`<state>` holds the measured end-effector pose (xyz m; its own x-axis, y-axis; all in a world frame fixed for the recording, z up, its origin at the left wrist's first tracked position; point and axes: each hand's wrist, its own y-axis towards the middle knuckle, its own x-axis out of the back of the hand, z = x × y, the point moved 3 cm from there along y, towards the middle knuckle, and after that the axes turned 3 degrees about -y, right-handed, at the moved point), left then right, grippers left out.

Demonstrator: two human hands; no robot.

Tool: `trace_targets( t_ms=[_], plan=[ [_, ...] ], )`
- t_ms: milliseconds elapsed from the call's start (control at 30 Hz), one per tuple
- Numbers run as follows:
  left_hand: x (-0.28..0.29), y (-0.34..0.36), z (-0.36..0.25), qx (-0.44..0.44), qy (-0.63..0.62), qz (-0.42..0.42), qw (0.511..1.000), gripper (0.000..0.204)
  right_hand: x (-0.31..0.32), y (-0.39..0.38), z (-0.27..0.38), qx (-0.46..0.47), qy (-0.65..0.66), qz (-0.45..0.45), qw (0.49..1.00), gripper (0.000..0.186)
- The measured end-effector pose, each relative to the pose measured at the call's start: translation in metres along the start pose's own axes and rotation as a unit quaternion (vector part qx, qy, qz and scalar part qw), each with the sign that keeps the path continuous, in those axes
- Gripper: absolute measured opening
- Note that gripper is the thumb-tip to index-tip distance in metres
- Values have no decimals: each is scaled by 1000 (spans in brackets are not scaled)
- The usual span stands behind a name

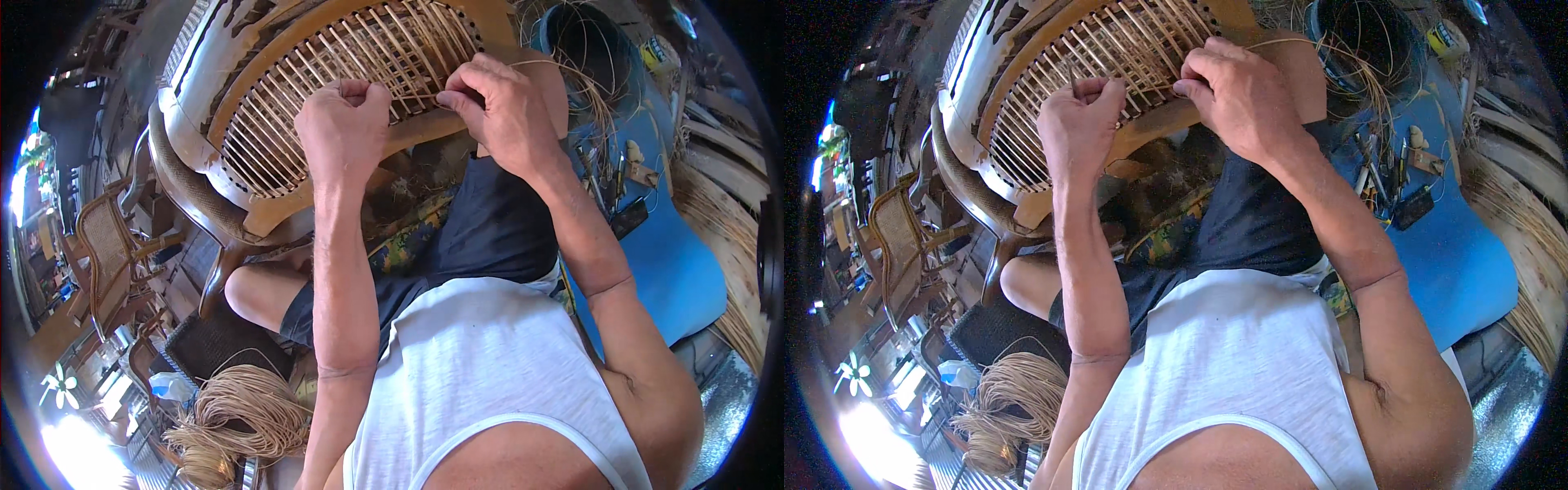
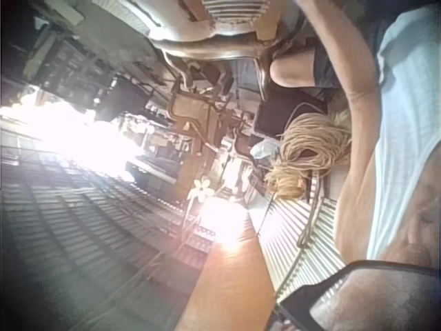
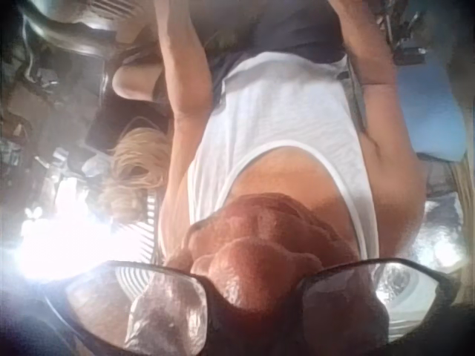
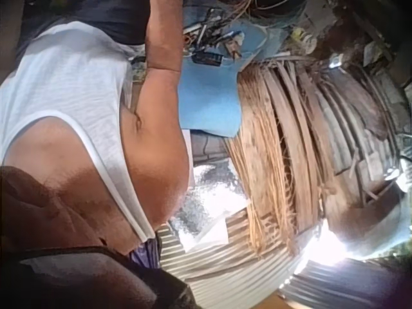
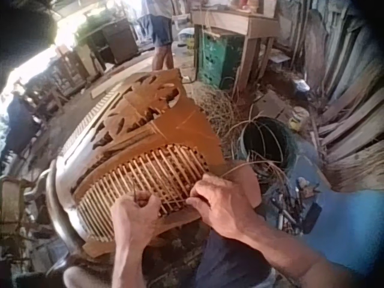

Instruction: The person weaves strips of cane through the back of a wooden chair using a thin tool and shears, threading the material through holes and pulling it tight.

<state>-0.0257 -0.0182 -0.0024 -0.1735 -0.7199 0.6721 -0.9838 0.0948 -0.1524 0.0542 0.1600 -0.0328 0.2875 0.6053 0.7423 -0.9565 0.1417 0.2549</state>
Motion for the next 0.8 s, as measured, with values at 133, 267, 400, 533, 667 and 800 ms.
trace_targets(
  t_ms=[133, 267, 400, 533, 667, 800],
  plan=[
    [2, 4, 8, 3, -27, 18, 999, 29, -1, 0, 7, 6, -37, -12, 999, 20],
    [-1, 6, 17, -7, -35, 34, 999, 28, -7, 0, 4, 13, -27, -14, 999, 19],
    [-3, -2, 1, -30, 17, 5, 999, 28, -4, -1, 1, 3, -3, -8, 1000, 18],
    [-4, -2, 3, -83, 75, -22, 993, 28, -3, -1, -1, 14, -10, -17, 1000, 19],
    [-2, -1, 3, -38, 12, 12, 999, 27, -7, 2, 2, 44, -30, -33, 998, 19],
    [2, 4, 10, -17, -70, 47, 996, 25, -8, 4, 2, 53, -29, -25, 998, 18]
  ],
)
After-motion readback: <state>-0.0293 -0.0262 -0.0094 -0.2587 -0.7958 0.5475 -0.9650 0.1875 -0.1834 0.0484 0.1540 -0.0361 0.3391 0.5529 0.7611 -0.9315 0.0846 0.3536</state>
